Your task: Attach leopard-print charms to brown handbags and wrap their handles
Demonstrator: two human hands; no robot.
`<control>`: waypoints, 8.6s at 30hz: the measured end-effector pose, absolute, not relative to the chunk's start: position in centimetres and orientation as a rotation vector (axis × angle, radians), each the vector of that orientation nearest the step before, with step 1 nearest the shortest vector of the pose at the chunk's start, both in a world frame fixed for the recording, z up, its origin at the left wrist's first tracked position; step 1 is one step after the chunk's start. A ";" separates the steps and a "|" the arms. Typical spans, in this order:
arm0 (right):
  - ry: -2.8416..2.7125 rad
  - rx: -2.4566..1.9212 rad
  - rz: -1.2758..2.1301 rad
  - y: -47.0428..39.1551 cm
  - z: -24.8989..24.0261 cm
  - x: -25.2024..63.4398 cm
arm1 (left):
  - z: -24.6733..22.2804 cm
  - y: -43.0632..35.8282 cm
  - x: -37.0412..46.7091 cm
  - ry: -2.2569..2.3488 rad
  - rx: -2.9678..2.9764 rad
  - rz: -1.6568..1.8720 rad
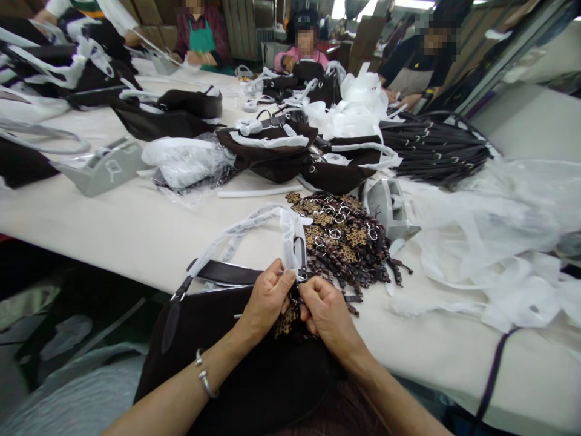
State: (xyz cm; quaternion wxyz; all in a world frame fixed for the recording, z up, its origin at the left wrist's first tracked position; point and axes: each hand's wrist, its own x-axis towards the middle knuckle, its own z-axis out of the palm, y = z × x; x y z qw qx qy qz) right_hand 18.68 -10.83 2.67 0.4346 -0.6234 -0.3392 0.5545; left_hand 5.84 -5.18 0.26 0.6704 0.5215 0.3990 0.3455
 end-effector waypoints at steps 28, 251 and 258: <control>-1.135 -1.533 1.483 -12.9 8.9 18.7 | 5.0 -10.0 0.6 0.924 1.067 0.651; -2.066 -2.025 0.510 -7.0 4.4 19.8 | 0.6 -4.3 4.9 1.195 1.613 0.572; -2.122 -2.071 0.402 -7.3 3.9 19.4 | 0.5 -4.3 5.1 1.312 1.879 0.517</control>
